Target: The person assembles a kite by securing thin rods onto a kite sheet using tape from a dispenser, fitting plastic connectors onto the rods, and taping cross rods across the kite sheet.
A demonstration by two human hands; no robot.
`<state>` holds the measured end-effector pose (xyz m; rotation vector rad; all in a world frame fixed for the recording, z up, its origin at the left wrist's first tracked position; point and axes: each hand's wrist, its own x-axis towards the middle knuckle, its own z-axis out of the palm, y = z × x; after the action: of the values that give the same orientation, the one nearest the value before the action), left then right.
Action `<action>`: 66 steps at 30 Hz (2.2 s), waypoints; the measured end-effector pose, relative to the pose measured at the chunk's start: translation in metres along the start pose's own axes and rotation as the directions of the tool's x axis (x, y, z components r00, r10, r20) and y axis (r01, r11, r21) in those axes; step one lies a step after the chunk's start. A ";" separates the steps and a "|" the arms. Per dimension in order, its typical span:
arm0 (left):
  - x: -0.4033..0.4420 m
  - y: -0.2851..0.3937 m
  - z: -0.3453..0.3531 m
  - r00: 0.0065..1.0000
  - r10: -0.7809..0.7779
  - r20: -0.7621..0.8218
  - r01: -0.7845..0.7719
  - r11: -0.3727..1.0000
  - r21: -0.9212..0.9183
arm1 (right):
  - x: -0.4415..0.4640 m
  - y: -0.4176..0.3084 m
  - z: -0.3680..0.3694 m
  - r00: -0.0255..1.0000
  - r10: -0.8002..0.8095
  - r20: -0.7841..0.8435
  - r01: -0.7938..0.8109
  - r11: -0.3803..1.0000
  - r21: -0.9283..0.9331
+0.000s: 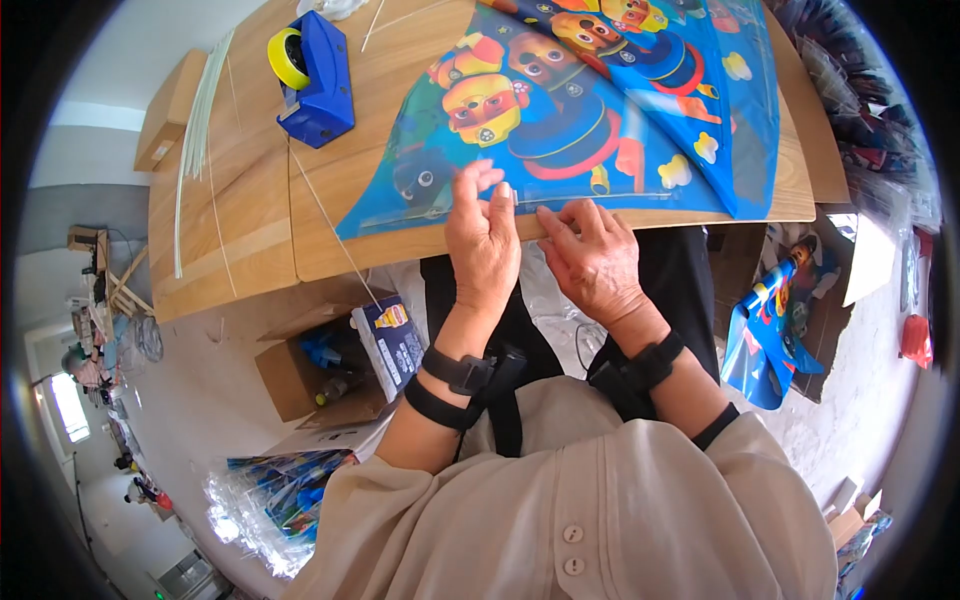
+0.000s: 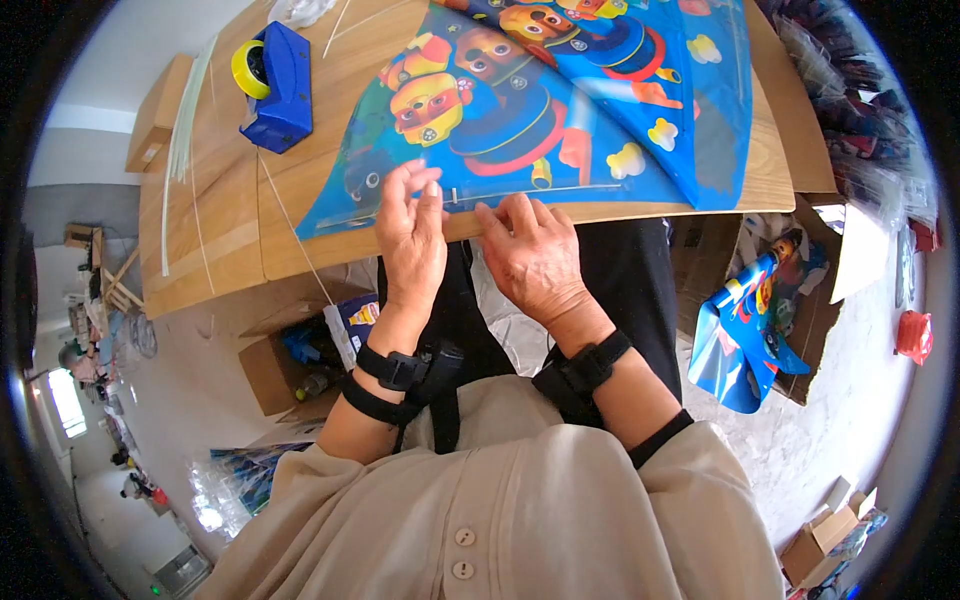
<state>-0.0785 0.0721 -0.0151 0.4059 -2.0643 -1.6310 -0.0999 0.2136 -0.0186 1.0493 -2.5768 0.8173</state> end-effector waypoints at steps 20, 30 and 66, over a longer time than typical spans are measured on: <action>0.016 0.010 -0.039 0.753 -0.588 0.296 0.652 0.727 -0.215 | 0.003 -0.009 0.000 0.997 0.004 0.076 -0.008 0.999 0.051; 0.014 0.005 -0.033 0.817 -0.540 0.204 0.567 0.816 -0.114 | 0.011 -0.019 0.002 0.987 -0.029 0.155 0.025 0.999 0.029; 0.021 -0.038 -0.156 0.993 0.119 0.009 -0.089 0.689 0.719 | 0.043 0.007 0.007 0.993 -0.115 -0.003 0.115 0.993 0.019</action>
<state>-0.0154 -0.0768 -0.0197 0.5492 -2.5827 -0.6588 -0.1355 0.1886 -0.0091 1.1890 -2.4849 0.8151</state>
